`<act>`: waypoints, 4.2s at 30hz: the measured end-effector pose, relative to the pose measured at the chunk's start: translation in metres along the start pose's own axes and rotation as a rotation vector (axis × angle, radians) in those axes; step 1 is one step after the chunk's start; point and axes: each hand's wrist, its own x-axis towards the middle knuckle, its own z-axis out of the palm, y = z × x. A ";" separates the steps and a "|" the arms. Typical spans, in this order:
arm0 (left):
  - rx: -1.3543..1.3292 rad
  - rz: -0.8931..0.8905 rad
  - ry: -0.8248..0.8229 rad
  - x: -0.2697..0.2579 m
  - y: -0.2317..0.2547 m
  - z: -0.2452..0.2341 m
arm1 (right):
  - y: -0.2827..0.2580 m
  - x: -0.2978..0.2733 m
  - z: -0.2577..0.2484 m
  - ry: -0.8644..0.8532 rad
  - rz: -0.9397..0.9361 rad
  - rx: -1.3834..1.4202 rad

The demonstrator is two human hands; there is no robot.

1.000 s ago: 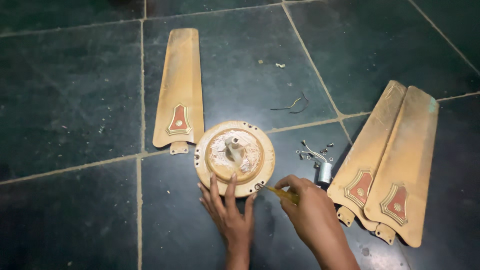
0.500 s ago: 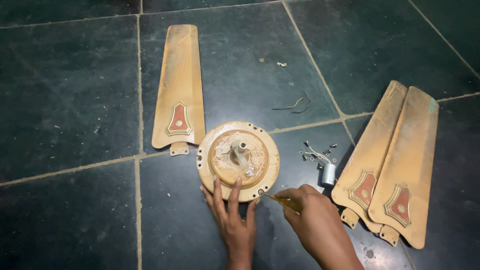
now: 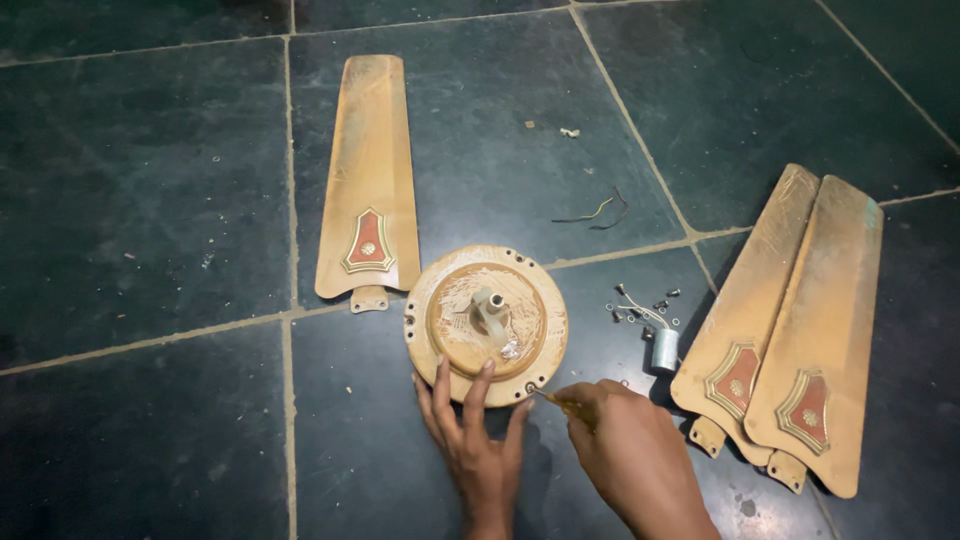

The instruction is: The person assembles an electric fan by attaching a fan blade to the central hub using a screwdriver. They insert screws and tighten them to secure the blade in place.

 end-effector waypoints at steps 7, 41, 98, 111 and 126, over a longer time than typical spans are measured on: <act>-0.039 -0.018 0.024 -0.002 0.002 0.007 | -0.003 -0.004 0.020 0.011 0.007 -0.081; 0.069 -0.010 0.014 -0.005 -0.004 0.011 | 0.039 0.021 0.040 -0.227 0.296 0.414; 0.282 0.188 0.034 -0.010 -0.004 0.014 | 0.020 0.010 0.004 0.009 0.065 0.250; 0.212 0.136 0.007 -0.008 0.001 0.009 | 0.009 0.004 0.007 0.033 -0.059 0.105; 0.229 0.170 -0.034 -0.013 -0.006 0.012 | 0.001 -0.003 0.046 0.067 -0.036 -0.034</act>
